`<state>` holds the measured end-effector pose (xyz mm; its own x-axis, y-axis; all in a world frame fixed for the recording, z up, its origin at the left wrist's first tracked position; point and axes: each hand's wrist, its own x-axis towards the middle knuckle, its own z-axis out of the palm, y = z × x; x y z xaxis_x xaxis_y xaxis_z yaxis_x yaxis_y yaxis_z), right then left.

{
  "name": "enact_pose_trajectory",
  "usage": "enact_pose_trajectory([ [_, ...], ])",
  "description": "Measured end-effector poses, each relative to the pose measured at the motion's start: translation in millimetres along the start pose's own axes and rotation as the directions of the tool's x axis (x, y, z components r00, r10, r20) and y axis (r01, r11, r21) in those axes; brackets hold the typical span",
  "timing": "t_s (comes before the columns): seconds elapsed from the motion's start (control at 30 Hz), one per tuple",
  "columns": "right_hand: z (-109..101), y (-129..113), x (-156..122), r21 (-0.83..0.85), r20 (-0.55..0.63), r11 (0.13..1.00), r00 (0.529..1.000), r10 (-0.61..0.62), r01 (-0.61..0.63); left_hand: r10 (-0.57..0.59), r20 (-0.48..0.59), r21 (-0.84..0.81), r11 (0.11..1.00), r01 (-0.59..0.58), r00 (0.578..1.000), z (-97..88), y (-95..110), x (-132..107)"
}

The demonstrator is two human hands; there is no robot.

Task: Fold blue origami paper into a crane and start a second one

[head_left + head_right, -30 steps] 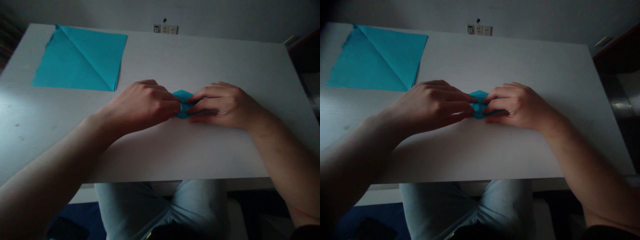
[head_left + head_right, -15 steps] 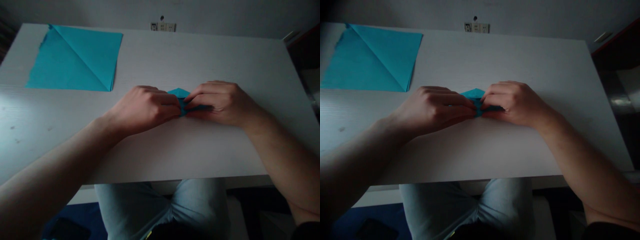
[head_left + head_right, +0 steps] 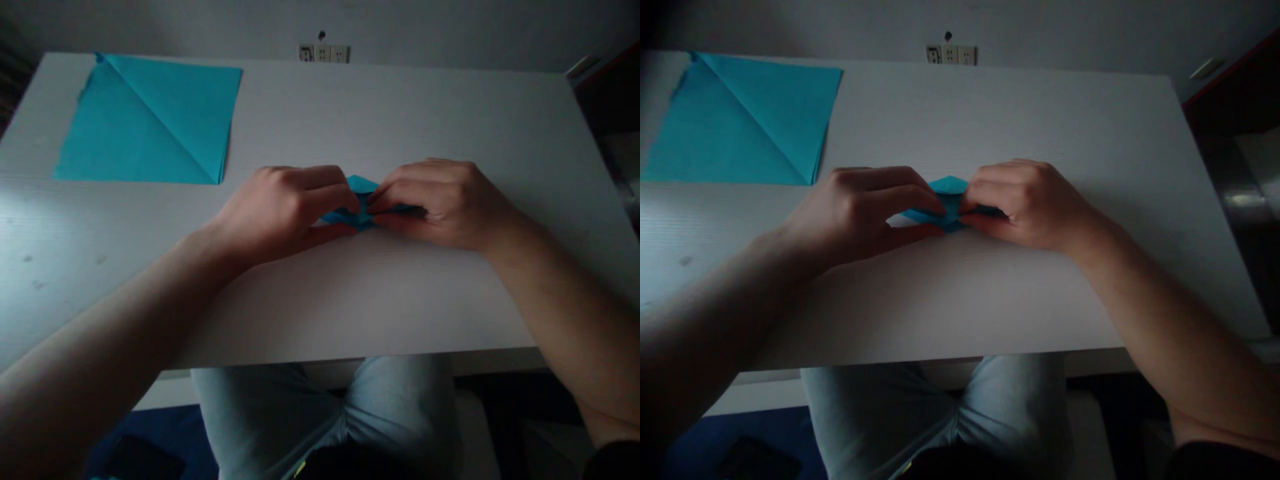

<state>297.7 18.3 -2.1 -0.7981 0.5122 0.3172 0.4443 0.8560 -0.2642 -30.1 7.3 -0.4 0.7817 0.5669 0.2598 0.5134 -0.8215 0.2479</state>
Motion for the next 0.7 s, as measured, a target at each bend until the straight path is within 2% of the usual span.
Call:
enact_pose_trajectory([
  [0.13,5.0,1.2,0.3,-0.113,-0.041,0.989,0.994,-0.105,0.100,0.138,-0.079,0.145,0.981,-0.126,0.987,3.5,-2.1,1.7],
  [0.23,7.3,-2.4,2.5,-0.166,-0.052,0.979,0.990,-0.127,0.117,0.188,-0.076,0.200,0.965,-0.170,0.979,6.5,-0.9,3.8],
  [0.43,5.3,-13.9,6.9,0.016,0.004,0.993,0.994,0.113,-0.113,0.036,-0.081,0.099,0.995,-0.027,0.996,8.0,4.9,6.1],
  [0.57,7.0,-13.6,7.5,0.070,-0.012,0.991,0.993,0.115,-0.114,0.019,-0.101,-0.012,1.000,-0.020,0.995,8.1,5.0,5.4],
  [0.7,11.5,-8.0,6.5,0.111,-0.057,0.991,0.995,0.081,-0.075,-0.015,-0.072,-0.039,0.999,0.012,0.997,9.0,3.6,4.6],
])
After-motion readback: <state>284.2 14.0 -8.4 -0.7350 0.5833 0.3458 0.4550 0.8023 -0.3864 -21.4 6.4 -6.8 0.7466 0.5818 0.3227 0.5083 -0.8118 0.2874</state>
